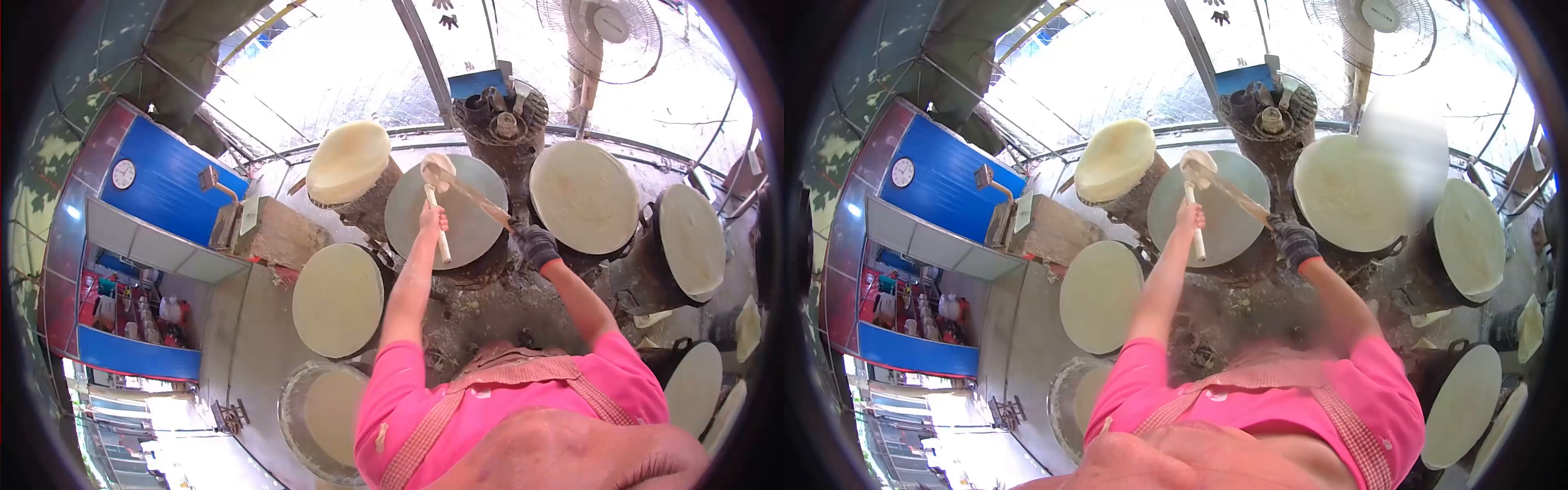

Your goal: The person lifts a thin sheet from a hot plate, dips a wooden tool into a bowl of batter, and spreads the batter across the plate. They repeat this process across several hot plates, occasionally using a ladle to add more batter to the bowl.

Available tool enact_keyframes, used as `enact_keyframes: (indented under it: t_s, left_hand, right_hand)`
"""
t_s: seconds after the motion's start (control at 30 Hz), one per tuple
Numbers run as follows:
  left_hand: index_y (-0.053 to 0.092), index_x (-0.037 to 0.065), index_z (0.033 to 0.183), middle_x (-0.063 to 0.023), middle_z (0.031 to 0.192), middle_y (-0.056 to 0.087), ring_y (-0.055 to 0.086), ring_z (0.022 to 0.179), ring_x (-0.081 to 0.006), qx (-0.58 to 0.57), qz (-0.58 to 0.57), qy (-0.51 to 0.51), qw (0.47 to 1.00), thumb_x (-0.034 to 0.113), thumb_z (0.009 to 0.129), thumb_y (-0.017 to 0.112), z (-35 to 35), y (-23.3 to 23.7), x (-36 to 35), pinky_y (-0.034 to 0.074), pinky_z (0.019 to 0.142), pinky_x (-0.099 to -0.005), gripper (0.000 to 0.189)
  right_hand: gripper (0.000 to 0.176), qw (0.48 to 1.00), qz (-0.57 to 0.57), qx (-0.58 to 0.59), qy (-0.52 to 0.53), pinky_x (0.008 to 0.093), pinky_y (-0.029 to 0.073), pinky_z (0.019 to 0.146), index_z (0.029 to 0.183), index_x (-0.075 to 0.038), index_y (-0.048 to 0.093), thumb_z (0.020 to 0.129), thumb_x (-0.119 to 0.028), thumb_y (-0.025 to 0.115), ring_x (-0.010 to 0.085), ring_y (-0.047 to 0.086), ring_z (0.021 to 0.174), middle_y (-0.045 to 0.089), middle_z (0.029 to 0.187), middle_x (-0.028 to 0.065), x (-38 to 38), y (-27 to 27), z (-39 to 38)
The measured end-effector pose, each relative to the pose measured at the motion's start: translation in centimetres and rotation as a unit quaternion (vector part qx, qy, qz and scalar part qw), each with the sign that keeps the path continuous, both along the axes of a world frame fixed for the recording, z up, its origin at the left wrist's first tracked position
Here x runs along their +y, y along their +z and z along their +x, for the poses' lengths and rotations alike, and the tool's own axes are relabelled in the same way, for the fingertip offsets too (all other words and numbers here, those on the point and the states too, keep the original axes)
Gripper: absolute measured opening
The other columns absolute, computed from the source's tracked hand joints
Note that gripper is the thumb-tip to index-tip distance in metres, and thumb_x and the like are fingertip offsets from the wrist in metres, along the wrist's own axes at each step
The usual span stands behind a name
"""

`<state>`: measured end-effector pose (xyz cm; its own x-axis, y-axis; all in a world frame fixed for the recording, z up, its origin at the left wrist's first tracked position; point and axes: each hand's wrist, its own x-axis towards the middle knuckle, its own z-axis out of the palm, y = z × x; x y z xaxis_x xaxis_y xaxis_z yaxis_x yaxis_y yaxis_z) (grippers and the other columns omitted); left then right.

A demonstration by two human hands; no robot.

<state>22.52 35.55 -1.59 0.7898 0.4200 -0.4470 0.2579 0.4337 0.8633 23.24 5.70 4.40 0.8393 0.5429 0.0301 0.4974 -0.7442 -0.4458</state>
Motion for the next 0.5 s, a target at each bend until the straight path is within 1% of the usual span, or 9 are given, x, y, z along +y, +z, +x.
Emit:
enact_keyframes:
  t_s: [0.07,0.1,0.13,0.3,0.33,0.37,0.43,0.47,0.5]
  left_hand:
    - [0.02,0.022,0.13,-0.0045,0.051,0.041,0.044,0.038,-0.0178,0.001,0.068,0.003,0.998,0.003,0.074,0.045,1.2,-3.9,2.3,0.036,0.033,-0.0319,0.065]
    - [0.022,0.021,0.13,-0.0094,0.059,0.048,0.05,0.048,-0.024,0.068,0.375,0.032,0.924,0.004,0.073,0.043,1.0,-5.3,3.6,0.041,0.043,-0.0369,0.064]
    - [0.023,0.02,0.13,-0.0144,0.067,0.055,0.056,0.059,-0.0302,0.131,0.64,0.061,0.755,0.004,0.072,0.041,0.9,-6.2,4.4,0.045,0.053,-0.0418,0.063]
    - [0.021,0.021,0.131,-0.0185,0.086,0.058,0.056,0.078,-0.0357,0.181,0.598,-0.021,0.781,0.007,0.072,0.039,-1.1,0.9,3.0,0.044,0.069,-0.0443,0.064]
    - [0.021,0.021,0.131,-0.0174,0.087,0.058,0.056,0.077,-0.0359,0.185,0.583,-0.027,0.791,0.007,0.072,0.039,-1.0,1.2,3.0,0.044,0.069,-0.0445,0.064]
    - [0.021,0.021,0.131,-0.0174,0.087,0.058,0.056,0.077,-0.0359,0.189,0.58,-0.024,0.792,0.007,0.072,0.039,-0.3,0.4,3.6,0.044,0.069,-0.0445,0.064]
    - [0.025,0.023,0.129,-0.0093,0.068,0.055,0.056,0.061,-0.0267,-0.005,0.478,0.149,0.865,0.007,0.074,0.042,0.9,-1.6,5.7,0.045,0.053,-0.0383,0.061]
    - [0.025,0.023,0.129,-0.0093,0.068,0.055,0.056,0.061,-0.0267,-0.002,0.481,0.153,0.863,0.007,0.074,0.042,-0.1,0.3,6.1,0.045,0.053,-0.0383,0.061]
    - [0.027,0.023,0.127,-0.0049,0.061,0.047,0.049,0.052,-0.0191,-0.039,0.224,0.113,0.967,0.006,0.075,0.044,-2.4,3.9,5.1,0.041,0.044,-0.0313,0.057]
  right_hand:
    - [0.033,0.999,-0.029,0.034,-0.024,0.0342,0.044,0.061,0.105,-0.005,0.055,0.075,-0.018,0.058,0.025,0.056,0.062,0.062,0.078,0.0117,1.3,-3.5,2.3]
    - [0.033,0.999,-0.03,0.029,-0.026,0.0342,0.044,0.061,0.105,-0.005,0.055,0.075,-0.018,0.058,0.025,0.056,0.062,0.062,0.078,0.0117,1.0,-5.2,4.0]
    - [0.03,0.983,0.14,0.113,-0.029,0.0314,0.043,0.056,0.102,-0.004,0.057,0.075,-0.017,0.059,0.0188,0.054,0.058,0.061,0.073,0.0066,-0.1,-7.1,6.0]
    - [0.025,0.766,0.511,0.358,-0.155,0.0199,0.039,0.049,0.096,-0.007,0.062,0.072,-0.014,0.063,0.0034,0.048,0.056,0.056,0.065,-0.0035,5.6,-7.8,4.3]
    - [0.023,0.905,0.316,0.253,-0.131,0.0251,0.041,0.049,0.098,-0.012,0.062,0.076,-0.019,0.058,0.0106,0.052,0.054,0.059,0.065,0.003,6.9,-7.0,3.9]
    - [0.023,0.906,0.313,0.255,-0.128,0.0251,0.041,0.049,0.098,-0.012,0.062,0.076,-0.019,0.058,0.0106,0.052,0.054,0.059,0.065,0.003,6.5,-8.2,4.9]
    - [0.024,0.991,0.046,-0.124,-0.019,0.0323,0.043,0.051,0.1,-0.016,0.06,0.08,-0.026,0.052,0.0223,0.055,0.056,0.06,0.068,0.0112,6.2,-11.9,7.3]
    - [0.026,0.992,-0.099,-0.057,-0.057,0.0358,0.045,0.059,0.102,-0.017,0.058,0.081,-0.029,0.048,0.0297,0.056,0.062,0.06,0.076,0.0149,6.5,-10.0,7.8]
    - [0.029,0.985,0.124,0.069,-0.1,0.033,0.046,0.065,0.101,-0.012,0.058,0.079,-0.029,0.051,0.0257,0.058,0.065,0.061,0.077,0.0149,5.7,-9.2,7.0]
